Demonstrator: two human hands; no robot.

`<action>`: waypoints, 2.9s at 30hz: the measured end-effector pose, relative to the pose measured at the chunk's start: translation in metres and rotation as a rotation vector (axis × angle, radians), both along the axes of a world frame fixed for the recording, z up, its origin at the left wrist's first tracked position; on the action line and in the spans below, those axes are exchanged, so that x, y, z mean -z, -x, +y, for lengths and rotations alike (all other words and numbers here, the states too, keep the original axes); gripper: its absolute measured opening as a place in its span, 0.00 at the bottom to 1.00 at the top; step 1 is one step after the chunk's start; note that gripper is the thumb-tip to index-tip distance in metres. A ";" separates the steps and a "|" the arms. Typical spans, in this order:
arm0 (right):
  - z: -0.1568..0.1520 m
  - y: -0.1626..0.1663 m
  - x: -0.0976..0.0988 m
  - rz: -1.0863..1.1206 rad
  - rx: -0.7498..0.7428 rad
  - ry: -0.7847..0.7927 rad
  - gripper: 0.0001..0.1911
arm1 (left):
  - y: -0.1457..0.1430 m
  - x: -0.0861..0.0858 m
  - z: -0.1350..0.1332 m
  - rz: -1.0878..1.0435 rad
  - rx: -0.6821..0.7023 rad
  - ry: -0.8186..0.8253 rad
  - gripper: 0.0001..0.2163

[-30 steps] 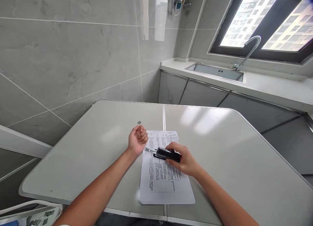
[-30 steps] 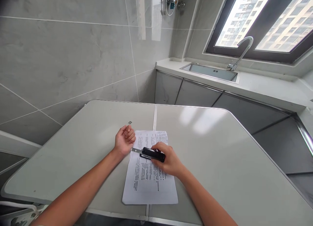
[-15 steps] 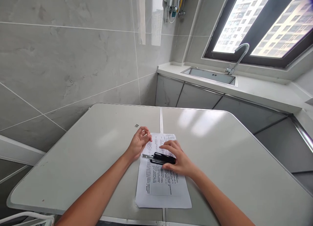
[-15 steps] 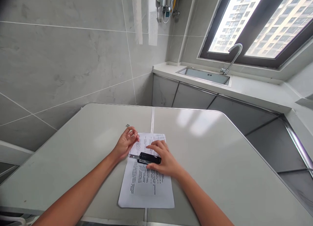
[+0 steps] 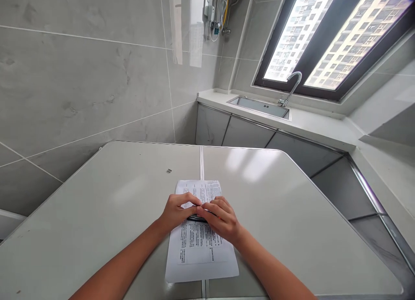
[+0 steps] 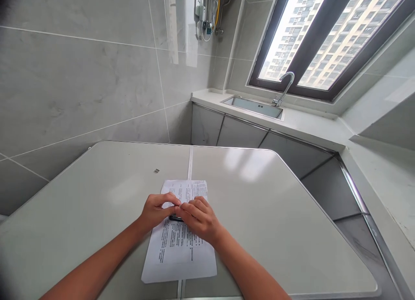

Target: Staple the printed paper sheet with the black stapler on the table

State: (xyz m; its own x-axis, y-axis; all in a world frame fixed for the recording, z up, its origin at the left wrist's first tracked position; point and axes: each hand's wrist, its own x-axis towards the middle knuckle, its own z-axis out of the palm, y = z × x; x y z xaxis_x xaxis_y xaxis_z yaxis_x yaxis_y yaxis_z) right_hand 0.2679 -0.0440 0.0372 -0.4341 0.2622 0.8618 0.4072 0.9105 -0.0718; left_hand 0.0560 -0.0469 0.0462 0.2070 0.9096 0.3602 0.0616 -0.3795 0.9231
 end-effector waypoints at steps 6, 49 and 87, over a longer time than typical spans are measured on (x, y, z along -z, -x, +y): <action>0.003 -0.006 0.002 -0.047 0.027 0.048 0.24 | 0.001 0.001 0.000 -0.052 0.055 0.089 0.09; 0.099 -0.090 0.052 -0.233 0.522 0.627 0.21 | 0.091 0.063 0.086 0.836 -0.539 -0.148 0.17; 0.027 -0.036 0.016 -0.298 -0.018 0.897 0.24 | 0.044 0.041 0.054 0.168 -0.236 0.061 0.09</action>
